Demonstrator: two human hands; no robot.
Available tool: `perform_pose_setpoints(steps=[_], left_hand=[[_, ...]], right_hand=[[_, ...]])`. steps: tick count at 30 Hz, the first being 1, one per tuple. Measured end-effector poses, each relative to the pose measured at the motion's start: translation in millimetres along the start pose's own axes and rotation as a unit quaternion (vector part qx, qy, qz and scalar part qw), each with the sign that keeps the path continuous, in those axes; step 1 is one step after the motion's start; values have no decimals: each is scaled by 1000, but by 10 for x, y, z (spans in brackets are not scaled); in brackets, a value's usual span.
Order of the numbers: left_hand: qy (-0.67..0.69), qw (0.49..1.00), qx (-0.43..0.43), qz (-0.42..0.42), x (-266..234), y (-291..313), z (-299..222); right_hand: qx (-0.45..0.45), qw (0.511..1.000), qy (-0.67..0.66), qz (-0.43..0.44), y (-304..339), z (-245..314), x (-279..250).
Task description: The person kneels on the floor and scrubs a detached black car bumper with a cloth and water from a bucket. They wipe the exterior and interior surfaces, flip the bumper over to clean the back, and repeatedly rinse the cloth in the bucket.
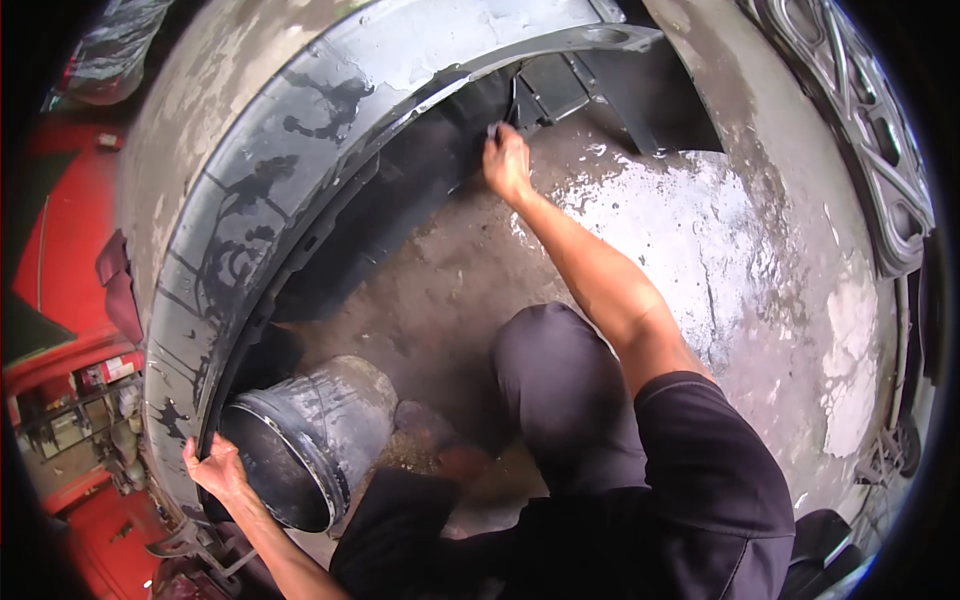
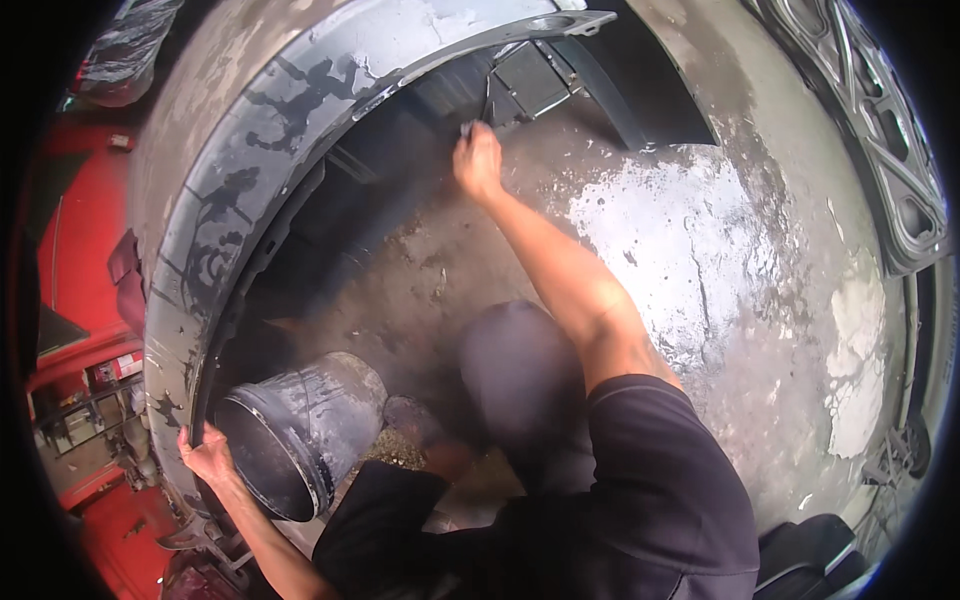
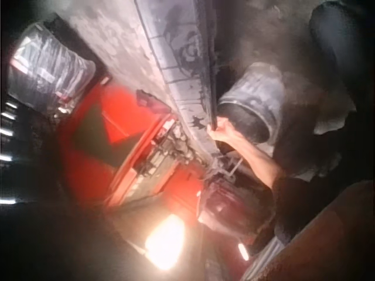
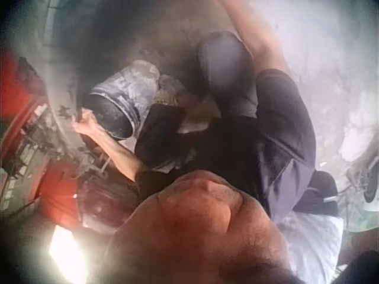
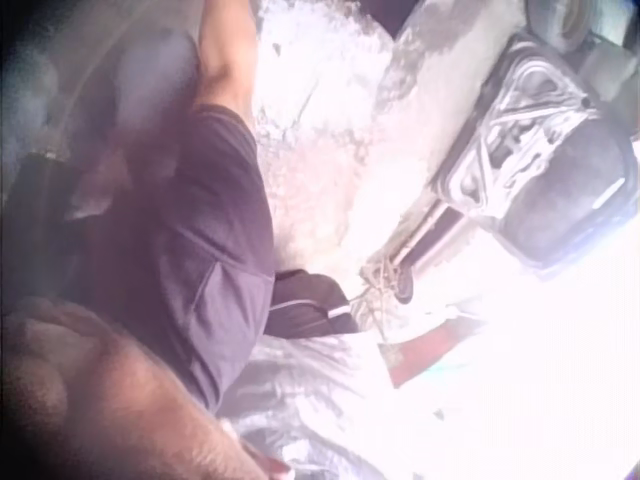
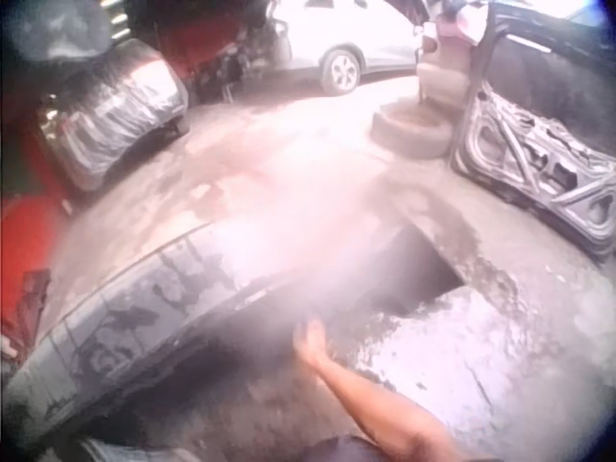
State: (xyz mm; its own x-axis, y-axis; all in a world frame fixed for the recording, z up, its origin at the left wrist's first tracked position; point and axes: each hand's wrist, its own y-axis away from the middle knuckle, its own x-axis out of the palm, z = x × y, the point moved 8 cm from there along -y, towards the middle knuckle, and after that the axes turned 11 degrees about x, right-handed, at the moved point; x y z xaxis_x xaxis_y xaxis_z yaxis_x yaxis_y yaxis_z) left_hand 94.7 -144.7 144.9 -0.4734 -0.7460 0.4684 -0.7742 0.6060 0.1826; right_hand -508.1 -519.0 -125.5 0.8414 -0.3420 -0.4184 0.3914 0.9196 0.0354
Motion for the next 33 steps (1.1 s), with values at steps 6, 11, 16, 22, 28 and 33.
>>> perform_pose_setpoints(steps=[6, 11, 16, 22, 28, 33], left_hand=[[48, 994, -50, 79, 237, 110, 63], [35, 998, -28, 50, 209, 98, 126], [6, 1000, 15, 20, 114, 163, 10], [20, 999, 3, 27, 161, 204, 63], [12, 999, -21, 43, -47, 2, 24], [-12, 999, -34, 40, 279, 220, 191]], right_hand=[[28, 998, -2, -63, -1, -110, -48], [48, 998, -38, -20, -63, -126, 32], [-115, 987, -72, -86, -539, 469, -348], [93, 996, -3, -15, -754, 423, -383], [-93, 977, 188, -25, -915, 491, -318], [-27, 977, 211, 0, -1420, 327, -356]])
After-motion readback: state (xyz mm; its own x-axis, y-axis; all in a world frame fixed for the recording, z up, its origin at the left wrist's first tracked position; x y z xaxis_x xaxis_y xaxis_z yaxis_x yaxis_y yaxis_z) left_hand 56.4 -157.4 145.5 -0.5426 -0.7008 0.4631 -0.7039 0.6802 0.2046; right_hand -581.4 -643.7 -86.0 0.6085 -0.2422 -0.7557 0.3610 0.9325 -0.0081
